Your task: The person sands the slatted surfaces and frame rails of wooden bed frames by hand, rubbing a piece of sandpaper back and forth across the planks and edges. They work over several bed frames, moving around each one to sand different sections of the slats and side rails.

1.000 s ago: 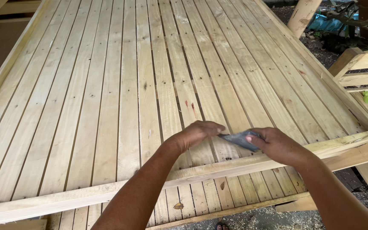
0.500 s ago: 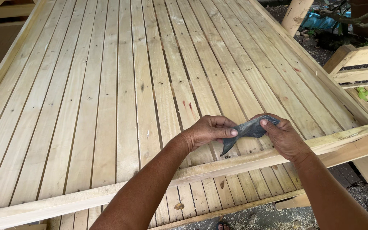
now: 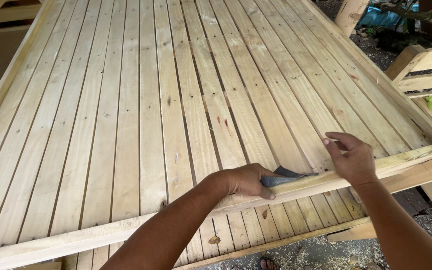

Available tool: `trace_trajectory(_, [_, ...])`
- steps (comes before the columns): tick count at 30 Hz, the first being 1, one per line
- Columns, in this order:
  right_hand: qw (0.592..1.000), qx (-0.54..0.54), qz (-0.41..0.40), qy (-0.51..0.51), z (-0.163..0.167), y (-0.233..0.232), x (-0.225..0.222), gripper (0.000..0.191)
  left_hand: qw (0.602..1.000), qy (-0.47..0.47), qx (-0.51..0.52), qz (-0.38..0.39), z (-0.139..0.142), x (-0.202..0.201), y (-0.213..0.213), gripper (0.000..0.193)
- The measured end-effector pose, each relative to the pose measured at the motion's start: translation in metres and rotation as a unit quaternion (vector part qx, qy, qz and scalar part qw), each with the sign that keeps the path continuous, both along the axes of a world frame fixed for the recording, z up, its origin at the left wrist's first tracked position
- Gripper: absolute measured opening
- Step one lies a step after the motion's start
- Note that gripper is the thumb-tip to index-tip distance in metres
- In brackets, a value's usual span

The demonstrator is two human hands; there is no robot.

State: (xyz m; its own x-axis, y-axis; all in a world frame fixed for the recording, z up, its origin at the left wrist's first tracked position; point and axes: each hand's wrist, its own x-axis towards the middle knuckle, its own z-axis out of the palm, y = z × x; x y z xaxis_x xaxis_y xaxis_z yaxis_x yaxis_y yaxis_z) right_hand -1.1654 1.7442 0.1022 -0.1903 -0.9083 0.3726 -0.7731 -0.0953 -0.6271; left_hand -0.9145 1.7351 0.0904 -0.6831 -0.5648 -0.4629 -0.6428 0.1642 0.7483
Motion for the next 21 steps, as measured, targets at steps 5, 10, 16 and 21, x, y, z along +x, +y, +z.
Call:
trace_trajectory(5, [0.992,-0.086,-0.090,0.022,-0.014,0.001,0.002,0.017,0.996,0.053,0.075,0.021,-0.009,-0.028,-0.001,0.085])
trace_trajectory(10, [0.989,-0.099,-0.112,0.000,-0.009,0.006,0.001,0.017,1.000,0.023,0.020,0.006,0.008,-0.055,0.002,0.080])
trace_trajectory(16, [0.969,-0.187,-0.063,-0.146,-0.010,0.005,0.000,0.040,0.998,0.010,0.049,0.030,0.009,-0.020,0.003,0.062])
trace_trajectory(21, [0.950,-0.237,-0.013,-0.204,-0.014,0.002,-0.009,0.063,0.999,0.050,0.020,0.001,0.014,-0.082,-0.001,0.058])
